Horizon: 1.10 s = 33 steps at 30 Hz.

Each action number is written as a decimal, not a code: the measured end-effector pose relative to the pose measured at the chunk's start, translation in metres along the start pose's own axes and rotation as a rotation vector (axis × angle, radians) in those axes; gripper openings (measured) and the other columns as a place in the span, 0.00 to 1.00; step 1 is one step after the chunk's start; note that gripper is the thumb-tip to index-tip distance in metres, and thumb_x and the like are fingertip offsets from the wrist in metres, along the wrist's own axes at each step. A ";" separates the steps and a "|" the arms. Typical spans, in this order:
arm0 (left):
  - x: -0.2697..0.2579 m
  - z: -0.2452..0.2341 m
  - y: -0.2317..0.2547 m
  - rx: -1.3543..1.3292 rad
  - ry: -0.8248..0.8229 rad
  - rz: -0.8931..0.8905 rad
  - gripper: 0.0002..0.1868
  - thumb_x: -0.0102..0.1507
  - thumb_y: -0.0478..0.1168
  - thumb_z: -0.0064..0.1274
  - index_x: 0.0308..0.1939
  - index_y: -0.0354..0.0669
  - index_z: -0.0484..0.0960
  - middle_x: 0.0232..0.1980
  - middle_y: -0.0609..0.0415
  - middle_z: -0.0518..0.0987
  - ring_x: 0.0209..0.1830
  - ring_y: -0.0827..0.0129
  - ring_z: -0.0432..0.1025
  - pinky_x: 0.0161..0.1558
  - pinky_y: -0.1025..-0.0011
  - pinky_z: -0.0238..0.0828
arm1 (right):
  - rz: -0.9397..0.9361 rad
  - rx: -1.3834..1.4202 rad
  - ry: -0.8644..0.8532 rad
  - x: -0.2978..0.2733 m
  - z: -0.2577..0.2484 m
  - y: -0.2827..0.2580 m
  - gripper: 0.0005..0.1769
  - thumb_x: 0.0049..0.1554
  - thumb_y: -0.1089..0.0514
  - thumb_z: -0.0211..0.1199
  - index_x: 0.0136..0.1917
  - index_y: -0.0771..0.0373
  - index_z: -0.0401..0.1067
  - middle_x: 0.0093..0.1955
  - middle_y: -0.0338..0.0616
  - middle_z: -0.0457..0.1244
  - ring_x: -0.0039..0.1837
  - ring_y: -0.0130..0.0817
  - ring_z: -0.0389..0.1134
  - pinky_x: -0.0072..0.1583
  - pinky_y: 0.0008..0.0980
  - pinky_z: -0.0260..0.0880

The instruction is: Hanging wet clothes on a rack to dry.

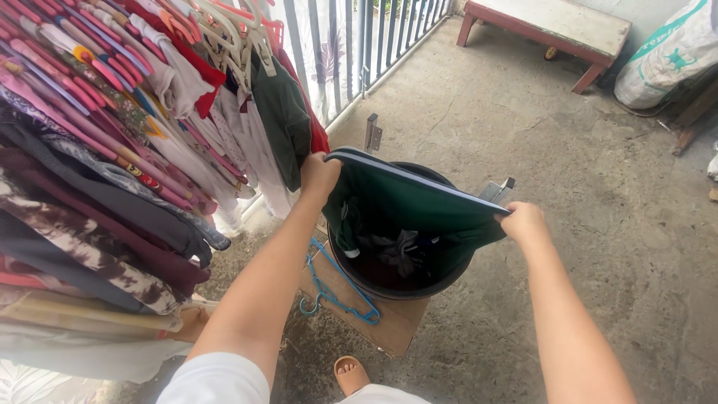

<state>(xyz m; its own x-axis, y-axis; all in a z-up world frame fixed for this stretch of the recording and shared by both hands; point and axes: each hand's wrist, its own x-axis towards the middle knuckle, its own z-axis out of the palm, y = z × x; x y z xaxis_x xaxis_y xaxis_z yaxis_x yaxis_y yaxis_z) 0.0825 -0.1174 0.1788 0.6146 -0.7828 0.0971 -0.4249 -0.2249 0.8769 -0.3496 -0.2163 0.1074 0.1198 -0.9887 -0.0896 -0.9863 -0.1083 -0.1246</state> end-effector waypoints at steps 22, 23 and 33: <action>-0.042 0.097 -0.048 -0.145 -0.426 0.323 0.20 0.52 0.29 0.55 0.49 0.40 0.81 0.40 0.49 0.82 0.40 0.64 0.78 0.44 0.69 0.78 | -0.350 1.796 -0.365 -0.059 -0.104 -0.121 0.24 0.42 0.79 0.53 0.51 0.70 0.76 0.53 0.52 0.69 0.56 0.41 0.70 0.60 0.38 0.71; -0.056 0.092 -0.036 -0.163 -0.428 0.396 0.27 0.48 0.32 0.65 0.52 0.40 0.80 0.45 0.47 0.80 0.44 0.63 0.75 0.45 0.68 0.74 | -0.375 1.833 -0.390 -0.062 -0.112 -0.118 0.24 0.42 0.79 0.52 0.50 0.70 0.76 0.53 0.53 0.69 0.56 0.42 0.71 0.61 0.37 0.72; -0.025 0.070 -0.038 -0.293 -0.305 -0.045 0.15 0.62 0.35 0.51 0.52 0.45 0.84 0.39 0.53 0.83 0.35 0.63 0.76 0.33 0.63 0.75 | -0.556 1.315 -0.020 -0.063 -0.164 -0.083 0.33 0.46 0.74 0.71 0.64 0.63 0.71 0.53 0.40 0.67 0.54 0.29 0.69 0.58 0.27 0.72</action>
<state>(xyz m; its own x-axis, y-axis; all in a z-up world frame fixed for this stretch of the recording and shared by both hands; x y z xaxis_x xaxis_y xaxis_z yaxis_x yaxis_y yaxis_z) 0.0366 -0.1300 0.1103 0.3848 -0.9217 -0.0495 -0.1682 -0.1227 0.9781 -0.2936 -0.1616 0.2860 0.4623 -0.8473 0.2615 0.0078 -0.2910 -0.9567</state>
